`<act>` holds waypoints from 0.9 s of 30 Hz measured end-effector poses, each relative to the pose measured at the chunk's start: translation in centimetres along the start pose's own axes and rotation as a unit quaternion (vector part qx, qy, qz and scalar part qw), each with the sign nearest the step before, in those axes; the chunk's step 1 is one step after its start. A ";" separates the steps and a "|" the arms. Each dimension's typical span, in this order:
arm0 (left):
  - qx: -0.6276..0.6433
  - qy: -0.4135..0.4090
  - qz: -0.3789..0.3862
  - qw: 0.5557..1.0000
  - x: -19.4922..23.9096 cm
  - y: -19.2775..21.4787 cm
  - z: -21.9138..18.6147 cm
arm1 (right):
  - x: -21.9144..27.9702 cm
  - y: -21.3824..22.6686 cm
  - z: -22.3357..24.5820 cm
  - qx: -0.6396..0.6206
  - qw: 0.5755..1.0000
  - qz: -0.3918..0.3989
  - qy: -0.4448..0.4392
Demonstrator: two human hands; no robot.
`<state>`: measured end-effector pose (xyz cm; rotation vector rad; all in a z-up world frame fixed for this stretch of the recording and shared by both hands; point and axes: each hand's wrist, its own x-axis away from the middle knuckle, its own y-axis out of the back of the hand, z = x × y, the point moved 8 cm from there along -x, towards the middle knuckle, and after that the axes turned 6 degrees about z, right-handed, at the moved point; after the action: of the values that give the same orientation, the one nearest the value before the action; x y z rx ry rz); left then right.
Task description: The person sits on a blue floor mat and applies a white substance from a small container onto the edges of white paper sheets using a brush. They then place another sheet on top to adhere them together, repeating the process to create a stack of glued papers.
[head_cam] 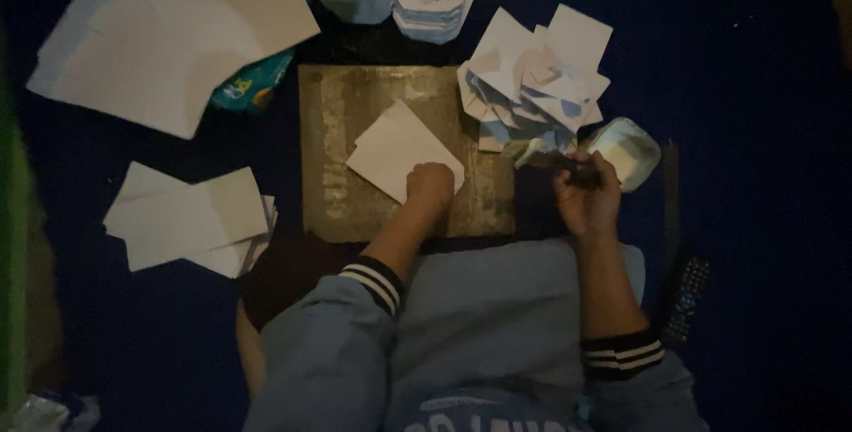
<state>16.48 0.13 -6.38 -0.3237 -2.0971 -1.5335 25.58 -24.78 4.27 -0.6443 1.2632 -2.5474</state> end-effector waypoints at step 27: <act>0.002 -0.058 -0.063 0.996 -10.1 19.7 -8.9 | -2.9 4.5 -1.6 -0.036 0.998 -0.002 -0.051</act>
<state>36.69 -0.62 6.25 -0.2903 -2.2476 -1.6175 27.41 -25.28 -0.98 -0.7830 1.3249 -2.4481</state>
